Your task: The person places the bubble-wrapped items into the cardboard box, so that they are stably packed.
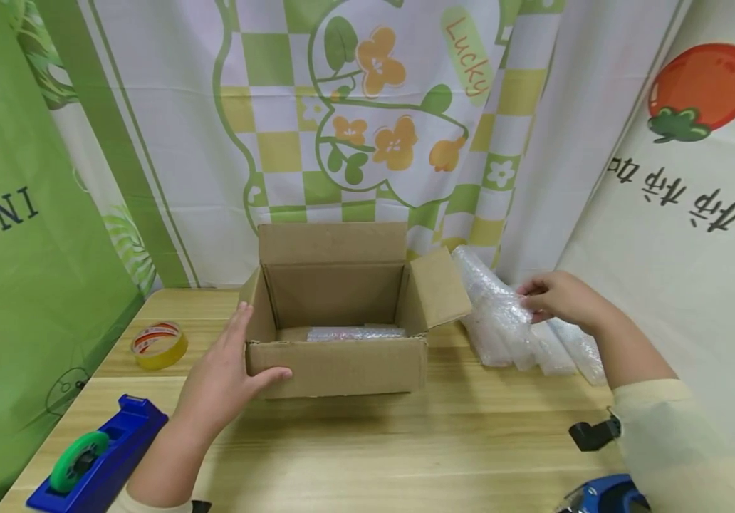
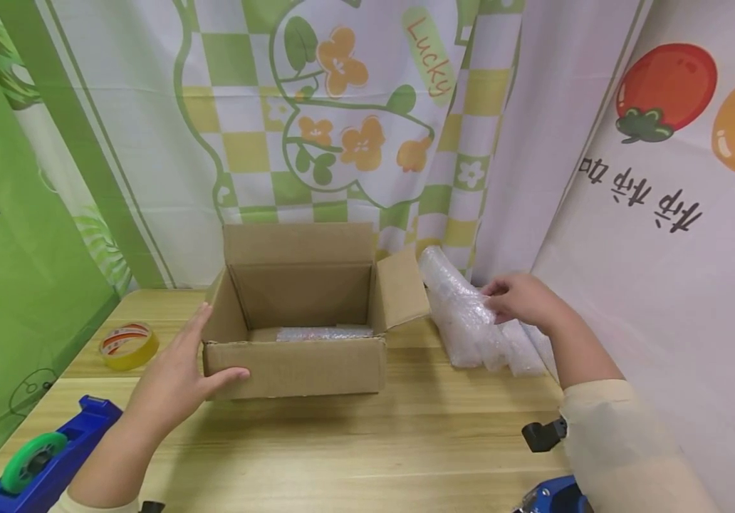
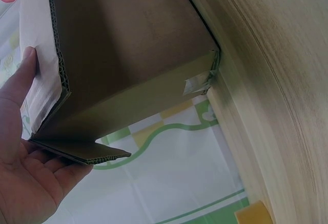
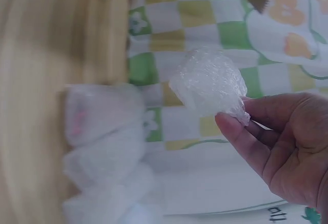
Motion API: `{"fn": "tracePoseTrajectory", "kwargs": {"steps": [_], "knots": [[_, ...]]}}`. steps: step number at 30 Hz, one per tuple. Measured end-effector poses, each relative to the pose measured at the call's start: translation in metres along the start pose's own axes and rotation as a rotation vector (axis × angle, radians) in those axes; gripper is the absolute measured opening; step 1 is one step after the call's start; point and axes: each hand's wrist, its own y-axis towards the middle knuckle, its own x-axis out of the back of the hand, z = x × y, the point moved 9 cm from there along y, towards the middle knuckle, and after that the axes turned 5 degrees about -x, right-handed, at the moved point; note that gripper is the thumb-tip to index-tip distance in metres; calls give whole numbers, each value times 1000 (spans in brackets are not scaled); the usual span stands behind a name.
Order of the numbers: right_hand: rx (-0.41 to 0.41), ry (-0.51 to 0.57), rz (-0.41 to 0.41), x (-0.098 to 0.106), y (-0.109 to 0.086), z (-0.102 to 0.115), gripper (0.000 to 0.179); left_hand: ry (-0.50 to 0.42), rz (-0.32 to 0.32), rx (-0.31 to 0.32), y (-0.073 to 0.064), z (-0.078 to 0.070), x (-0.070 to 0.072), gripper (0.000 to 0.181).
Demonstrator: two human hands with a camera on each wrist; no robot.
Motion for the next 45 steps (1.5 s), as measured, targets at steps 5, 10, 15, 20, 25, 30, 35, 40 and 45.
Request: {"fn": "tracePoseTrajectory", "kwargs": {"steps": [5,10,15,20,25,30,35,40,45], "knots": [[23,-67,-64,26,-8,22,30,-1,1,2,0,0,0,119],[58,-106,-105,44,-11,45,32,1,-3,2,0,1,0,119],[86,-114,-156,54,-12,67,33,1,-2,0,0,1,0,119],[128,-77,-191,56,-12,95,31,-3,3,5,-1,2,-1,119],[179,-85,-188,50,-11,126,27,-4,-3,1,-1,1,0,119],[227,-106,-166,37,-6,153,23,-7,-8,-5,-1,0,1,119],[265,-113,-129,18,3,174,21,-9,-4,-1,-1,1,0,118],[293,-150,-102,-3,17,191,16,-8,2,6,0,2,0,119],[299,-229,-83,-27,31,200,14,-8,2,6,0,1,0,119]]}}
